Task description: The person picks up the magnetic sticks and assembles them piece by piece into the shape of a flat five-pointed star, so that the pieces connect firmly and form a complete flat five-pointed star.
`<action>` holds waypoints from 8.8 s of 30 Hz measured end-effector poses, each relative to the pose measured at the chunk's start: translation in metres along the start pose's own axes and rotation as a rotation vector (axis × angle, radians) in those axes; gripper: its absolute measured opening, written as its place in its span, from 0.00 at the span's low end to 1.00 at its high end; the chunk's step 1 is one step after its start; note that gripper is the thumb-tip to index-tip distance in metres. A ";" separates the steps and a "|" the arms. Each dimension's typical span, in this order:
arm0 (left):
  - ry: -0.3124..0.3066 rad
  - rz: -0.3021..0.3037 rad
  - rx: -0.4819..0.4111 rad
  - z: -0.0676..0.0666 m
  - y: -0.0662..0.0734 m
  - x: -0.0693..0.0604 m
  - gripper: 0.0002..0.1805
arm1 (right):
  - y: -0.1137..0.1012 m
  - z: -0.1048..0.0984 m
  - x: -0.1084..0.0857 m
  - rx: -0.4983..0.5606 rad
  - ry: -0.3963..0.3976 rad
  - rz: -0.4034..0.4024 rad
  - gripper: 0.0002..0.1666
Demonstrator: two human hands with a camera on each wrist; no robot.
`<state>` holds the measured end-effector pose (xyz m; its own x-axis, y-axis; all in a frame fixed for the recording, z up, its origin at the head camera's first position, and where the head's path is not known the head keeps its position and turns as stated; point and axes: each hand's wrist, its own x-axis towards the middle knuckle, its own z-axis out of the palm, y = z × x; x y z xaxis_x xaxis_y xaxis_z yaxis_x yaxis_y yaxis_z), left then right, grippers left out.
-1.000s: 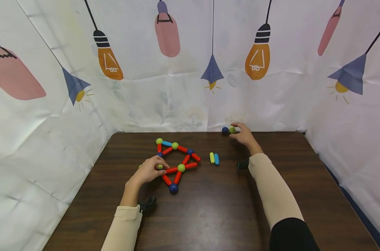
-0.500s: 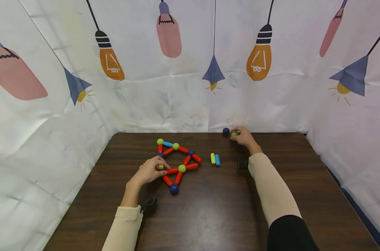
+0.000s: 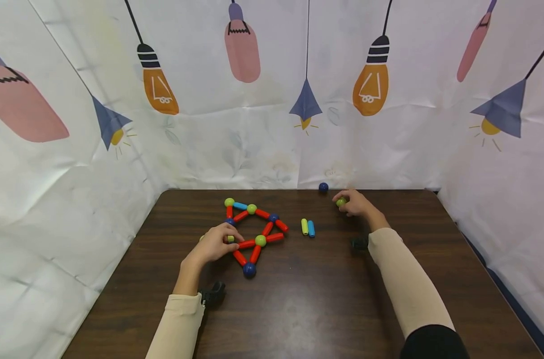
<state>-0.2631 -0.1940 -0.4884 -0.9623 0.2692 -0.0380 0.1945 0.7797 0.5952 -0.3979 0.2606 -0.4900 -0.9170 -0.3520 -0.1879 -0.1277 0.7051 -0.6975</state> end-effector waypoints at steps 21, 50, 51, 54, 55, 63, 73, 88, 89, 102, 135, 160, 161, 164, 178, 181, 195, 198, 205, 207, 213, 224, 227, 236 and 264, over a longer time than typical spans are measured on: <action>-0.007 -0.001 -0.004 0.000 -0.001 0.000 0.07 | -0.034 0.057 -0.039 0.390 0.091 -0.169 0.26; -0.009 -0.009 -0.015 0.001 0.000 0.001 0.07 | -0.088 0.137 -0.041 0.327 0.011 -0.160 0.20; -0.009 -0.008 -0.015 0.001 0.000 0.001 0.07 | -0.087 0.137 -0.041 0.325 0.012 -0.157 0.20; -0.007 -0.002 -0.014 0.001 0.000 0.001 0.07 | -0.087 0.138 -0.041 0.321 0.010 -0.150 0.20; -0.007 -0.001 -0.014 0.001 0.000 0.001 0.07 | -0.086 0.138 -0.041 0.319 0.008 -0.148 0.20; -0.008 -0.001 -0.020 0.001 0.000 0.000 0.07 | -0.088 0.138 -0.043 0.292 0.006 -0.152 0.19; 0.023 0.046 0.042 -0.005 -0.003 0.000 0.09 | -0.092 0.139 -0.046 0.228 -0.080 -0.156 0.15; 0.175 0.004 0.183 -0.004 -0.001 0.001 0.08 | -0.085 0.121 -0.046 0.275 -0.073 -0.230 0.18; 0.171 0.001 0.176 -0.003 0.002 0.001 0.06 | -0.082 0.117 -0.046 0.285 -0.022 -0.226 0.18; -0.005 0.002 0.184 0.013 0.018 0.004 0.25 | -0.045 0.089 -0.049 0.221 0.124 -0.139 0.24; 0.074 0.043 0.059 0.004 0.009 0.002 0.14 | -0.040 0.089 -0.040 0.010 0.139 -0.056 0.18; 0.087 -0.003 0.092 0.001 -0.004 0.001 0.18 | -0.047 0.081 -0.050 0.174 0.182 -0.146 0.17; 0.087 -0.005 0.101 0.001 -0.004 0.001 0.18 | -0.050 0.083 -0.050 0.169 0.165 -0.169 0.17; 0.077 -0.019 0.124 0.000 -0.004 0.000 0.20 | -0.060 0.093 -0.048 0.159 0.109 -0.218 0.16; 0.059 -0.062 0.137 0.000 -0.005 0.000 0.17 | -0.084 0.127 -0.038 0.010 0.049 -0.340 0.15; 0.059 -0.056 0.129 -0.001 -0.005 0.000 0.14 | -0.084 0.129 -0.037 -0.008 0.056 -0.347 0.15; 0.058 -0.025 0.121 0.003 0.005 -0.001 0.13 | -0.086 0.134 -0.033 0.003 0.083 -0.318 0.14; 0.049 -0.018 0.138 0.006 0.007 0.000 0.14 | -0.087 0.135 -0.032 0.010 0.106 -0.311 0.14; 0.050 -0.030 0.132 0.009 0.006 0.002 0.13 | -0.087 0.135 -0.034 0.088 0.123 -0.282 0.15; 0.047 -0.031 0.131 0.009 0.005 0.002 0.12 | -0.087 0.135 -0.034 0.115 0.119 -0.275 0.15; 0.038 -0.020 0.127 0.008 0.005 0.002 0.12 | -0.088 0.135 -0.034 0.178 0.087 -0.254 0.16; -0.026 0.007 0.037 -0.009 -0.003 -0.005 0.10 | -0.075 0.117 -0.038 0.149 0.164 -0.198 0.18; -0.027 0.005 0.010 -0.012 -0.007 -0.006 0.10 | -0.069 0.114 -0.038 0.105 0.150 -0.223 0.19; 0.005 -0.013 0.039 -0.011 -0.010 -0.004 0.12 | -0.053 0.103 -0.042 -0.010 0.105 -0.249 0.23; -0.017 -0.076 -0.019 -0.014 -0.015 -0.007 0.16 | -0.051 0.096 -0.046 -0.038 0.000 -0.213 0.11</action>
<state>-0.2617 -0.2154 -0.4858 -0.9708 0.2196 -0.0970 0.1176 0.7873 0.6053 -0.3129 0.1820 -0.5125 -0.8677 -0.4956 -0.0389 -0.3330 0.6376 -0.6947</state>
